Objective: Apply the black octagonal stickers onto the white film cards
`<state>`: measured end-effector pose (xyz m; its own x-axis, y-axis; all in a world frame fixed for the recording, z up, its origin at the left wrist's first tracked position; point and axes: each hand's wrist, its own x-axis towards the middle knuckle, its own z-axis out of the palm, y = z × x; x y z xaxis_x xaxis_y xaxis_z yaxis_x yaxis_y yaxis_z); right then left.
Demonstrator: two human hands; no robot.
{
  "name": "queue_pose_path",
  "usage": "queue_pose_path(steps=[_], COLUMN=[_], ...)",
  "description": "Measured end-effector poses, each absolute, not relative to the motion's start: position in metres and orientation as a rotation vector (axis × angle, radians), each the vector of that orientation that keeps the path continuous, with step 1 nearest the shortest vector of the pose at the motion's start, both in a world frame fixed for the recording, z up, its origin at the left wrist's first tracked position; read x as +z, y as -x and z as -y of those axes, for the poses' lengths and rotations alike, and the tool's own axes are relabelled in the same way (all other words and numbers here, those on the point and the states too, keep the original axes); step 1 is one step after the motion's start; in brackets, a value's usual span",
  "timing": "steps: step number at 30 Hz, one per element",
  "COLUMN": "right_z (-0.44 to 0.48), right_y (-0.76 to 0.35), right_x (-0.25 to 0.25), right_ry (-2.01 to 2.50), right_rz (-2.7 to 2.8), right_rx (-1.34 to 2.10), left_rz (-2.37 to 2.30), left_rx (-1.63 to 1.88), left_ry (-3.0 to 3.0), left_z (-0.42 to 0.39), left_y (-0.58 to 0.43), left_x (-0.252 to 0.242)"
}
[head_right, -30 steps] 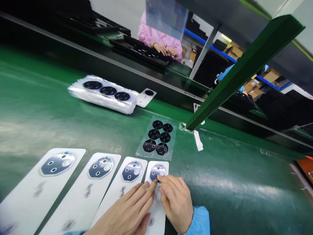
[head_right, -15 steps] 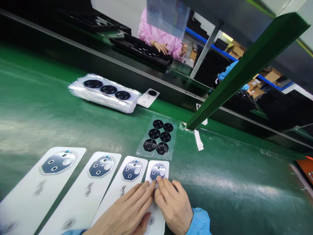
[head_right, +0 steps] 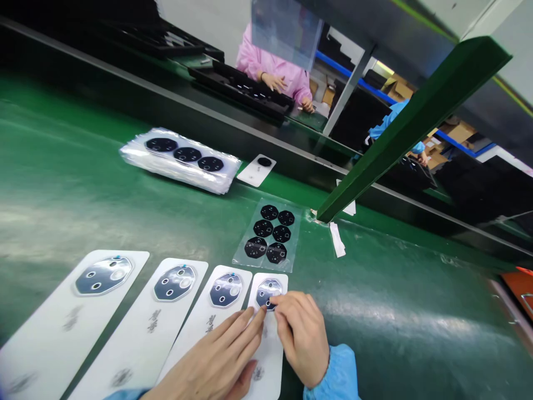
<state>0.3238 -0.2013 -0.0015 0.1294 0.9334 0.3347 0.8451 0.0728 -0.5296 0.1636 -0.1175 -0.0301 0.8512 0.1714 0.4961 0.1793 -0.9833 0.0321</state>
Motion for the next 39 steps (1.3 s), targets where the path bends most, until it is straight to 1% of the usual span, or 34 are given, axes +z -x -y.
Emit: queue_pose_path(steps=[3, 5, 9, 11, 15, 23, 30, 33, 39], right_z=[0.202, 0.202, 0.201, 0.198, 0.189, 0.170, 0.169, 0.175, 0.187], right_y=[-0.320, -0.319, -0.325, -0.328, -0.327, -0.316, -0.319, -0.323, -0.323], right_x=[-0.004, -0.004, -0.001, 0.002, 0.005, 0.001, 0.000, -0.001, -0.005], right_ry=[1.784, 1.804, 1.823, 1.803, 1.824, 1.925, 1.930, 1.920, 1.939], right_rz=[1.915, 1.888, 1.471, 1.289, 1.372, 1.604, 1.603, 1.588, 1.601], right_rx=[0.066, 0.080, 0.399, 0.433, 0.256, 0.057, 0.071, 0.099, 0.022], left_rz=[0.281, 0.279, 0.286, 0.287, 0.280, 0.301, 0.466, 0.414, 0.290], left_rx=[-0.821, -0.804, -0.754, -0.751, -0.751, -0.768, -0.778, -0.749, -0.689], left_ry=[2.994, 3.001, 3.026, 3.032, 3.032, 3.025, 3.085, 3.095, 3.113], left_z=[0.117, 0.117, 0.117, 0.118, 0.119, 0.120, 0.117, 0.117, 0.117], left_y=[-0.164, -0.163, -0.163, -0.163, -0.162, -0.161, -0.160, -0.160, -0.161], left_x=[-0.031, -0.029, -0.028, -0.028, -0.031, -0.035, -0.034, -0.039, -0.044])
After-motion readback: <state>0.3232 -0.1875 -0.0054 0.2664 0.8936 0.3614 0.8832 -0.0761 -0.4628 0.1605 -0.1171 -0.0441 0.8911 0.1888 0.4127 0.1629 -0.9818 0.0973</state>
